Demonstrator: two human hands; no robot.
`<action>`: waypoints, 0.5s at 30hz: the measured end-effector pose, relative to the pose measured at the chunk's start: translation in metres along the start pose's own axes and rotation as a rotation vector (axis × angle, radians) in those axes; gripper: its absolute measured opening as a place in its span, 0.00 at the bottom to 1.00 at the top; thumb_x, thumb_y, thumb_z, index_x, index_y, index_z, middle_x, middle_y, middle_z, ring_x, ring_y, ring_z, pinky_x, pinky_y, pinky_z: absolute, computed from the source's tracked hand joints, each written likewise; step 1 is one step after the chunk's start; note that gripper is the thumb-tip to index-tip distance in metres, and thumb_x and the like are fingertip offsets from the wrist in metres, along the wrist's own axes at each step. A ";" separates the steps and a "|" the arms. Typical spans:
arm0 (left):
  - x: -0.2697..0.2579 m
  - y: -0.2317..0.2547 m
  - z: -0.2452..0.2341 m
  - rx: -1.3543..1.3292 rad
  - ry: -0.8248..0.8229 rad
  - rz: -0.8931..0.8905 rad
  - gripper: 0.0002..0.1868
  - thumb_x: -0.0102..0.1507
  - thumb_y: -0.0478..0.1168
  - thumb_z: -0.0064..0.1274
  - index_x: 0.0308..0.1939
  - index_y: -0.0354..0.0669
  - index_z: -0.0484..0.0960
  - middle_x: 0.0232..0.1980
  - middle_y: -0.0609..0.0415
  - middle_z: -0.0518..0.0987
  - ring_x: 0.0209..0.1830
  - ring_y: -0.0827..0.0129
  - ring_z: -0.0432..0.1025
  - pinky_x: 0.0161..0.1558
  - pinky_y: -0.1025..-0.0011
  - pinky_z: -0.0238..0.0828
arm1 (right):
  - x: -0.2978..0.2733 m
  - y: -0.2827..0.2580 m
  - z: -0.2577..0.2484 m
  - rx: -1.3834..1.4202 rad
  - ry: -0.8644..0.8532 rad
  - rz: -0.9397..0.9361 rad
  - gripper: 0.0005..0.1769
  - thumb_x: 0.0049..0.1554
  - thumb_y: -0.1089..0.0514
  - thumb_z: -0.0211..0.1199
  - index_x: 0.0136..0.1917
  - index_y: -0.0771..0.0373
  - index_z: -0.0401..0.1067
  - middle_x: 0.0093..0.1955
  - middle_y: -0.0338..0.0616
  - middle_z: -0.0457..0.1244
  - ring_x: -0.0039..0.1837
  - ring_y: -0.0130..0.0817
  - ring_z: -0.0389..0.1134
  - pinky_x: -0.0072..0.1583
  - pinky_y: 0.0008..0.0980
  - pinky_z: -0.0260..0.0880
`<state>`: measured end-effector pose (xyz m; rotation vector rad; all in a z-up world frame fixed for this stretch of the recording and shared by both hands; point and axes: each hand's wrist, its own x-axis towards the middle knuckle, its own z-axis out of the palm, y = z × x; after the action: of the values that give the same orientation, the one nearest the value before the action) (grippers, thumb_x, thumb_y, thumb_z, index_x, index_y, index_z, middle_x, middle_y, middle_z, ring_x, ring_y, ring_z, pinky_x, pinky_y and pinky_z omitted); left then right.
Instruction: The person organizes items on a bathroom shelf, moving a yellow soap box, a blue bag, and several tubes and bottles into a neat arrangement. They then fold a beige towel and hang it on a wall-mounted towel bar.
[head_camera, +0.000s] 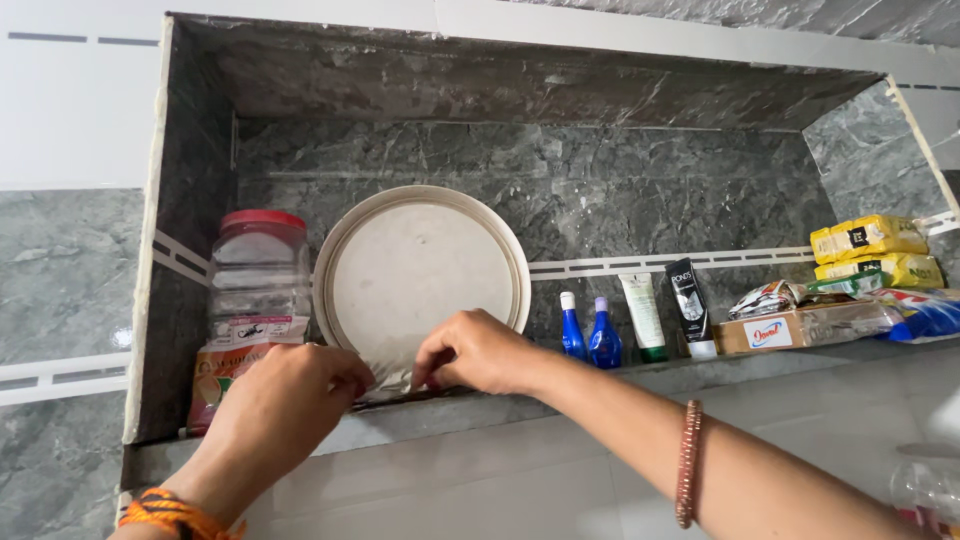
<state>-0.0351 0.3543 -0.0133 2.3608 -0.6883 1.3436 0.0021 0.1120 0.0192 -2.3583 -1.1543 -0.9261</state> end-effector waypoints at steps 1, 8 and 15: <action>-0.002 0.001 -0.001 0.023 -0.020 0.026 0.12 0.60 0.46 0.55 0.42 0.56 0.91 0.38 0.52 0.88 0.41 0.55 0.82 0.47 0.59 0.78 | -0.002 0.001 -0.001 -0.015 -0.002 -0.017 0.11 0.48 0.69 0.67 0.45 0.62 0.82 0.43 0.43 0.74 0.47 0.30 0.75 0.52 0.29 0.75; -0.017 0.010 0.011 0.231 -0.050 0.022 0.13 0.60 0.42 0.50 0.43 0.58 0.89 0.36 0.49 0.85 0.40 0.54 0.81 0.49 0.57 0.78 | -0.008 -0.010 0.008 -0.176 0.042 -0.053 0.13 0.47 0.70 0.64 0.43 0.60 0.83 0.46 0.42 0.72 0.51 0.36 0.74 0.54 0.32 0.73; 0.000 -0.039 -0.032 0.282 0.231 -0.217 0.12 0.59 0.41 0.55 0.46 0.51 0.86 0.42 0.44 0.85 0.47 0.48 0.80 0.50 0.54 0.79 | 0.035 -0.034 0.028 -0.005 0.169 -0.098 0.13 0.48 0.67 0.63 0.46 0.58 0.81 0.43 0.43 0.74 0.48 0.37 0.78 0.53 0.33 0.77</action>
<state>-0.0359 0.4024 0.0011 2.3487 -0.1790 1.6669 0.0022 0.1677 0.0246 -2.1955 -1.2094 -1.1382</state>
